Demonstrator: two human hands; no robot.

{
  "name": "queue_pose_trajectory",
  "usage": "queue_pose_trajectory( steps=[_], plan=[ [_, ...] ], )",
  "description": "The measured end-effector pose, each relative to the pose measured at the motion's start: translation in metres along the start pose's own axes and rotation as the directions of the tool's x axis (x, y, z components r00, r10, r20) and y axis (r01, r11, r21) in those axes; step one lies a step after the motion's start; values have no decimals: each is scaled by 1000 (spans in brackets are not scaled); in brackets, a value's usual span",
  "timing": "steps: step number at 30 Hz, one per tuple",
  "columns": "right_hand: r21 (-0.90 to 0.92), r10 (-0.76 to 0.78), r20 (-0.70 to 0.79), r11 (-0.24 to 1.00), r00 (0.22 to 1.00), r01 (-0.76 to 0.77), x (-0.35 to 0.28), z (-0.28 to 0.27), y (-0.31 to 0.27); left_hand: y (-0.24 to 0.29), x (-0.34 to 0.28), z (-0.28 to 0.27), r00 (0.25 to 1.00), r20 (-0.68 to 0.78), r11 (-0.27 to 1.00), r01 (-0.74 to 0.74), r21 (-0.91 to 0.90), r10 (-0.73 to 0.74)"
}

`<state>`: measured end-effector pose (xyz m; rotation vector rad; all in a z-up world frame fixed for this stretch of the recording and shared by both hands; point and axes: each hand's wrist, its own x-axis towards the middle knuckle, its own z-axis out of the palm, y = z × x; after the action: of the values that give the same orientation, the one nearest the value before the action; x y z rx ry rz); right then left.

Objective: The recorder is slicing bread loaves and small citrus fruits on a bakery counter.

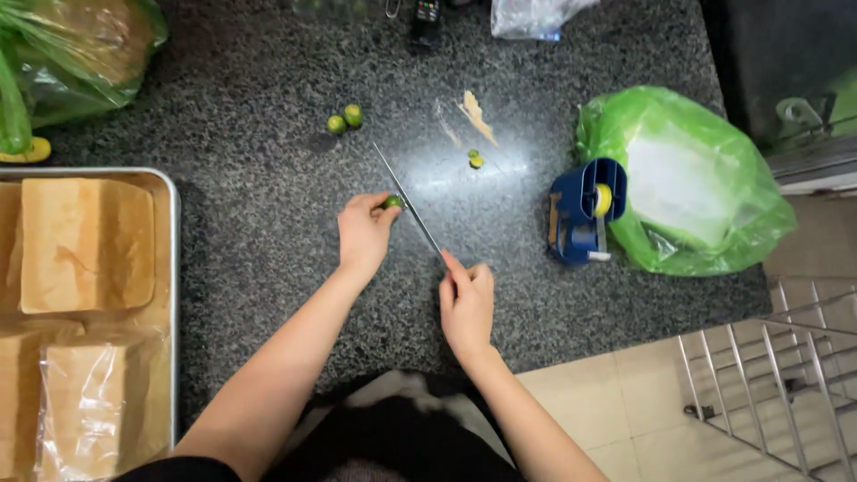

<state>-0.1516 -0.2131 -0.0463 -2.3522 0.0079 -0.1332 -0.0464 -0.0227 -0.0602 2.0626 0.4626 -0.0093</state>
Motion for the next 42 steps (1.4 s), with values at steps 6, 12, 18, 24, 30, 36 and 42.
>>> queue_pose_trajectory(
  steps=[6, 12, 18, 24, 30, 36, 42],
  plan=[
    [-59, -4, 54, 998, 999, 7, -3, -1, -7, -3, 5, -7, 998, 60, 993, -22, 117, 15],
    [-172, -18, 151, 984, 988, 44, -1, -8, -2, 13, 9, -15, 989, 138, 975, -85, 204, 57],
    [-211, 45, 282, 977, 958, 17, -3, -13, 8, 5, 12, -12, 986, 150, 964, -103, 247, 67],
    [-148, 39, 307, 989, 951, 7, 4, -9, 3, 10, 13, -16, 985, 171, 972, -70, 225, 31],
    [-128, 59, 320, 992, 946, -19, 12, -7, 1, 6, 12, -15, 988, 153, 983, -35, 178, 8],
    [-124, 19, 328, 992, 945, 23, 4, -27, 0, -8, 18, -14, 987, 161, 990, -16, 139, -7],
    [-74, -31, 328, 995, 944, 59, 13, -20, 8, -7, 18, -13, 987, 157, 988, -59, 145, 36]
  ],
)
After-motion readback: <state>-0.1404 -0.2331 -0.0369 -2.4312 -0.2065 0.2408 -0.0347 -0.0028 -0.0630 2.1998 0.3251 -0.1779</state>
